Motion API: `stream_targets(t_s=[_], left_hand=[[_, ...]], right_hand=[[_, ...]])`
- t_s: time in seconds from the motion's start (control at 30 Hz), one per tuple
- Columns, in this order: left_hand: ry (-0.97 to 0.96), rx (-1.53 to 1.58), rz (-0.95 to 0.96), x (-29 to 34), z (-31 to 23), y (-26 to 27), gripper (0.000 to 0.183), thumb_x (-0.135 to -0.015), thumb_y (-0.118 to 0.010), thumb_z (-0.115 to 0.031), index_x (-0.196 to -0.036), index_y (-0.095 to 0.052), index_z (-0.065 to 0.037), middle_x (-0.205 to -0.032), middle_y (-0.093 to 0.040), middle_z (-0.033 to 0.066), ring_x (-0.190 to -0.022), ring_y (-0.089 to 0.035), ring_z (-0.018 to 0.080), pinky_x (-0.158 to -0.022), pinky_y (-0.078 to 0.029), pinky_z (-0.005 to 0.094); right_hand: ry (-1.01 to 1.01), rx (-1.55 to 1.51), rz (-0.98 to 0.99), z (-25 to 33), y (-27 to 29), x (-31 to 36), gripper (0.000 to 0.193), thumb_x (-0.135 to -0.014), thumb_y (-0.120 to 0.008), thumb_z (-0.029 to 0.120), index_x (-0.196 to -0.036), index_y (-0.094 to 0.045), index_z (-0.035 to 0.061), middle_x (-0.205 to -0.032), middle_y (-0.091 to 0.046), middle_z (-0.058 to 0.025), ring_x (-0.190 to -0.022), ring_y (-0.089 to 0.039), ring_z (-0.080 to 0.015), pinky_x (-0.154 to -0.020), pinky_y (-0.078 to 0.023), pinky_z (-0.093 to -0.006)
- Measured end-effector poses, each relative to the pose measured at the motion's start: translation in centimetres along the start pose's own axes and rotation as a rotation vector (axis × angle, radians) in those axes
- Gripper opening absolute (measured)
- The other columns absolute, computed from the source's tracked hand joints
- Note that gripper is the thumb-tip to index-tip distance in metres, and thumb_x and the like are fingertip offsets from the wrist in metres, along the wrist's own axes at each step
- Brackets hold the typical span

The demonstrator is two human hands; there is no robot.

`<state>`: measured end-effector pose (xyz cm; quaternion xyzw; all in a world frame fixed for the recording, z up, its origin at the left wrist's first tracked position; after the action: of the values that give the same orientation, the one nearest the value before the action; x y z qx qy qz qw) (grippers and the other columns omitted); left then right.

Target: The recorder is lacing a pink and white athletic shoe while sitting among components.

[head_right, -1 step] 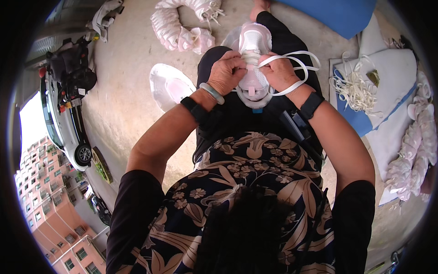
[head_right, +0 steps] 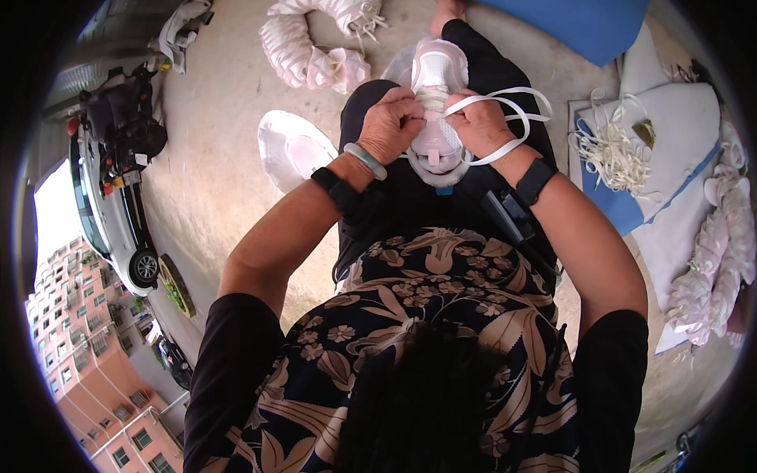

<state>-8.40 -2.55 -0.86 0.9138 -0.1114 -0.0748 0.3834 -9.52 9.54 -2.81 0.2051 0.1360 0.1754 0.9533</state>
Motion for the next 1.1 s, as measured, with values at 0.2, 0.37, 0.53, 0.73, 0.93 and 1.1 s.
stream_targets(t_s=[0.2,0.37,0.53,0.73,0.93,1.1], left_hand=[[-0.023,-0.020,-0.014,-0.1,-0.1,0.1,0.014,-0.065,-0.066,-0.004,-0.078,-0.061,-0.006,-0.098,-0.056,0.0125,-0.077,-0.059,0.0271,-0.070,-0.048,0.0308],[-0.066,-0.061,-0.008,-0.8,-0.1,0.2,0.015,-0.064,-0.067,-0.004,-0.078,-0.061,-0.006,-0.098,-0.056,0.0119,-0.076,-0.060,0.0260,-0.069,-0.048,0.0303],[-0.016,0.019,0.017,-0.7,0.7,0.0,0.017,-0.064,-0.069,-0.004,-0.079,-0.062,-0.006,-0.097,-0.057,0.0117,-0.076,-0.060,0.0256,-0.069,-0.049,0.0302],[-0.090,-0.026,-0.030,-0.4,0.2,0.3,0.016,-0.066,-0.068,-0.004,-0.081,-0.064,-0.006,-0.098,-0.057,0.0108,-0.073,-0.060,0.0224,-0.068,-0.048,0.0274],[-0.056,0.025,-0.007,-0.7,0.7,0.1,0.017,-0.067,-0.068,-0.005,-0.083,-0.064,-0.005,-0.098,-0.057,0.0112,-0.072,-0.060,0.0224,-0.067,-0.049,0.0273],[-0.062,-0.029,0.008,-0.8,0.5,0.0,0.018,-0.067,-0.068,-0.006,-0.084,-0.063,-0.005,-0.098,-0.057,0.0107,-0.071,-0.060,0.0212,-0.066,-0.049,0.0277]], right_hand=[[-0.071,0.050,-0.097,-0.2,0.1,-0.3,0.008,-0.073,-0.057,0.013,-0.076,-0.058,0.0063,-0.077,-0.057,-0.0150,-0.069,-0.057,-0.0355,-0.060,-0.045,-0.0405],[-0.052,0.177,-0.007,0.0,0.1,-0.5,0.010,-0.075,-0.055,0.010,-0.082,-0.057,0.0025,-0.076,-0.055,-0.0167,-0.070,-0.056,-0.0344,-0.062,-0.044,-0.0394],[-0.033,0.115,0.053,-0.4,0.0,-1.2,0.015,-0.077,-0.053,0.015,-0.083,-0.059,0.0024,-0.075,-0.058,-0.0198,-0.070,-0.057,-0.0369,-0.062,-0.045,-0.0414],[-0.197,-0.024,0.355,-1.3,-1.4,-2.1,0.008,-0.075,-0.056,0.006,-0.079,-0.055,-0.0009,-0.065,-0.050,-0.0046,-0.061,-0.048,-0.0129,-0.057,-0.040,-0.0283],[-0.128,-0.014,0.541,-0.3,-1.9,-3.7,0.009,-0.074,-0.056,0.005,-0.078,-0.059,-0.0023,-0.062,-0.053,-0.0018,-0.057,-0.047,-0.0088,-0.053,-0.039,-0.0249],[-0.301,-0.019,0.760,-1.2,-2.8,-3.7,0.010,-0.072,-0.056,0.006,-0.077,-0.059,-0.0023,-0.062,-0.051,0.0012,-0.052,-0.045,-0.0069,-0.046,-0.037,-0.0231]])
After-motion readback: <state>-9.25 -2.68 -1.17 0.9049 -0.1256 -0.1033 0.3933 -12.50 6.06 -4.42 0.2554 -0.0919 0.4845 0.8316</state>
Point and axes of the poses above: each hand's wrist, its own x-axis away from the middle knuckle, its own y-axis out of the back of the hand, z = x × y, the point moved 10 cm from there along -x, towards the middle knuckle
